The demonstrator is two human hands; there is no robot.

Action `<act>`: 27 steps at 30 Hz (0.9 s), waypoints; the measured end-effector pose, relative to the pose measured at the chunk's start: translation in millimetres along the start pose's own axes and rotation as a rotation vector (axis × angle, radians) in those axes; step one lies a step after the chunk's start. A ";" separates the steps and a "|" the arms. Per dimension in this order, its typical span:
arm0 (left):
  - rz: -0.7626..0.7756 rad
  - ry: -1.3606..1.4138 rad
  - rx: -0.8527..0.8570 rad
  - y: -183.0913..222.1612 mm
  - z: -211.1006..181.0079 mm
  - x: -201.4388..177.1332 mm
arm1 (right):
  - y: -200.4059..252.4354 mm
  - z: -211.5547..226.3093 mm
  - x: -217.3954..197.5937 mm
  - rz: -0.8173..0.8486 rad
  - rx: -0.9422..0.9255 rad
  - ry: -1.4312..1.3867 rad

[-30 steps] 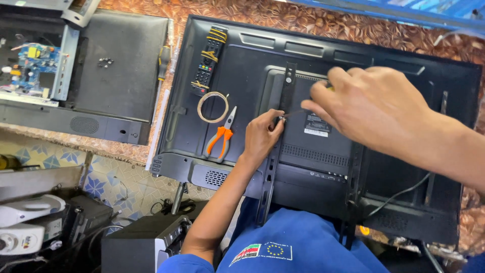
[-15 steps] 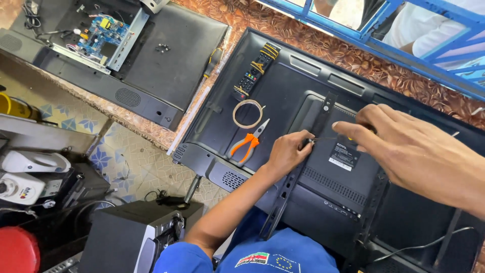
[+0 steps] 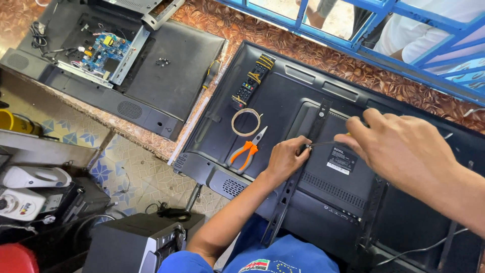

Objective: The person attaches a metal stand to the back of a television using a screwdriver and screws. They secure the stand by tightening multiple screws into the designated holes on the TV casing. The person also handles a roll of tape and a pair of pliers during the process.

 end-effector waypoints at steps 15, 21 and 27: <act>0.010 0.009 0.011 -2.1 -5.5 -1.8 | -0.7 -5.6 4.7 0.137 -0.220 -0.445; 0.003 -0.007 -0.003 -0.6 -3.1 -1.0 | -3.9 -4.0 -10.4 0.053 -0.103 -0.315; 0.000 -0.032 -0.012 -0.8 -1.8 0.3 | -5.8 -4.4 2.9 0.105 -0.169 -0.424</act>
Point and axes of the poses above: each hand's wrist, its own y-axis away from the middle knuckle, its own x-axis out of the palm, z = x × y, the point moved 7 cm from there along -y, towards the middle knuckle, and after that the axes turned 13 degrees about y, right-handed, at the moved point
